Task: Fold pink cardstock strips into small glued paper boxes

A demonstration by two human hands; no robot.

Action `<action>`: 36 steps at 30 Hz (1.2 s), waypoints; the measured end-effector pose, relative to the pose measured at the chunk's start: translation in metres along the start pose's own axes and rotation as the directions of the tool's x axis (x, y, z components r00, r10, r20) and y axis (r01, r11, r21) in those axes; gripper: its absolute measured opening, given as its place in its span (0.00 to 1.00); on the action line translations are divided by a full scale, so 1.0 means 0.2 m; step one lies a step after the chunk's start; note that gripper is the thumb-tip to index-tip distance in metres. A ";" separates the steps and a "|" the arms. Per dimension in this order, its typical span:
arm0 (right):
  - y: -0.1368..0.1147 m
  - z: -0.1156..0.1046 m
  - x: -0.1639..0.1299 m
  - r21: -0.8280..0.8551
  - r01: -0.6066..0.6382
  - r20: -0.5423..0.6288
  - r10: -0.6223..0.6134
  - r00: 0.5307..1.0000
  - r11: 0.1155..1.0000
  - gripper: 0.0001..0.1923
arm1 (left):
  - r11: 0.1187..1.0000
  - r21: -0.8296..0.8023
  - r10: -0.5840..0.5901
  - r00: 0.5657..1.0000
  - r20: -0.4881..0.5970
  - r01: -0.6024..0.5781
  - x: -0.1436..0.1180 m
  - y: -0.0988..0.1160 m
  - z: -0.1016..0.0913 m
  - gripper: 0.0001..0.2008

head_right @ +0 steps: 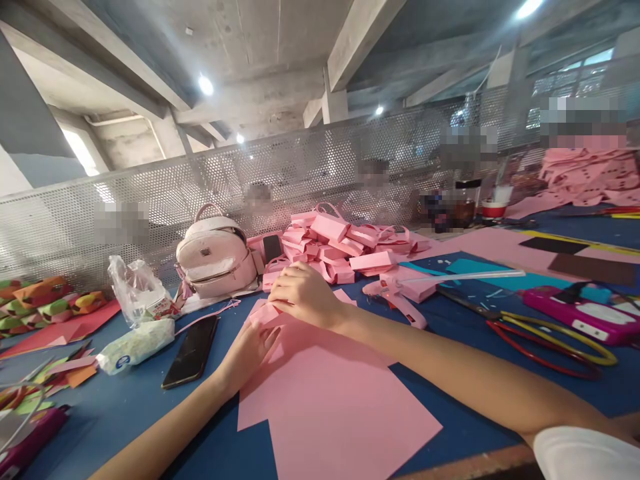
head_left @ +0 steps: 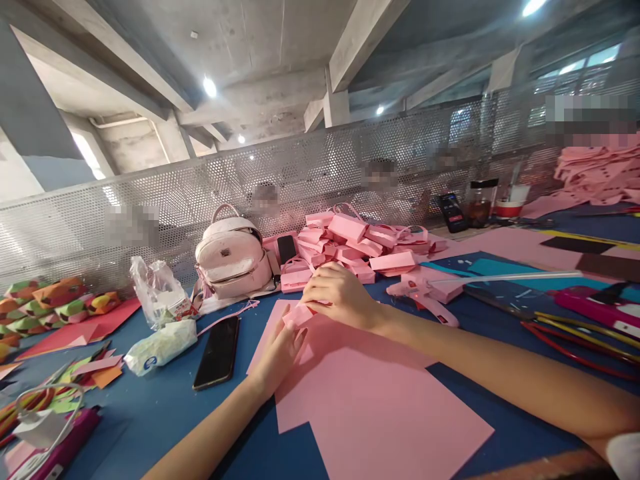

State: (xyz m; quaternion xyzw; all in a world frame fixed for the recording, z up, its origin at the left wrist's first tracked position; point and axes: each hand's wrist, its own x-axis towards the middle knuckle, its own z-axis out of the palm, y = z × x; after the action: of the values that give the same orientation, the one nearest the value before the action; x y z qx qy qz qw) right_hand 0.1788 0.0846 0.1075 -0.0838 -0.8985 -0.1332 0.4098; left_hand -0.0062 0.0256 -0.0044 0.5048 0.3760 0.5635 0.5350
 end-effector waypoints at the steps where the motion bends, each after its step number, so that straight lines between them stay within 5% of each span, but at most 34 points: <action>1: 0.00 0.00 0.00 0.004 -0.005 -0.001 0.005 1.000 1.000 0.08 | 0.998 -0.051 -0.021 1.000 -0.001 0.021 0.00 0.00 -0.01 0.32; 10: -0.05 -0.05 0.02 -0.088 0.064 0.050 -0.060 0.997 0.994 0.10 | 0.933 -0.350 -0.074 0.996 0.056 0.089 -0.02 0.07 -0.01 0.44; 12: -0.07 -0.09 0.00 -0.109 0.041 0.085 -0.032 0.996 0.993 0.08 | 0.944 -0.318 -0.076 0.995 0.062 0.092 -0.03 0.08 -0.01 0.46; 18: -0.15 -0.31 -0.23 -0.162 -0.021 0.222 0.057 0.973 0.987 0.22 | 0.996 -0.087 -0.014 1.000 0.014 0.015 -0.04 0.09 0.00 0.51; 22: -0.13 -0.49 -0.48 -0.180 -0.240 0.208 0.275 0.938 0.954 0.20 | 0.996 0.051 0.076 0.997 -0.034 -0.074 -0.02 0.09 0.00 0.52; 25: -0.07 -0.62 -0.67 -0.181 -0.532 0.181 0.560 0.809 0.827 0.15 | 0.994 0.077 0.085 0.996 -0.034 -0.082 -0.02 0.10 0.00 0.46; 28: 0.02 -0.71 -0.83 -0.185 -0.792 0.263 0.806 0.531 0.582 0.16 | 0.993 0.080 0.085 0.996 -0.004 -0.085 -0.03 0.12 0.02 0.39; 30: 0.08 -0.73 -0.90 -0.190 -0.864 0.295 0.866 0.403 0.467 0.13 | 0.993 0.081 0.079 0.997 0.017 -0.080 -0.03 0.13 0.03 0.36; 32: 0.13 -0.71 -0.94 -0.145 -0.907 0.258 0.900 0.350 0.395 0.10 | 0.993 0.088 0.076 0.997 0.032 -0.078 -0.04 0.15 0.04 0.34; 36: 0.22 -0.60 -0.93 0.079 -0.935 0.291 0.889 0.354 0.346 0.15 | 0.992 0.096 0.077 0.996 0.034 -0.080 -0.04 0.17 0.06 0.35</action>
State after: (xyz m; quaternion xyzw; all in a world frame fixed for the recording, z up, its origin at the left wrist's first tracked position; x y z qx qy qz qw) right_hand 0.3960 0.0815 0.0487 -0.5368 -0.7407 0.2338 0.3294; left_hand -0.0035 0.0124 0.0286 0.5533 0.3747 0.5573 0.4929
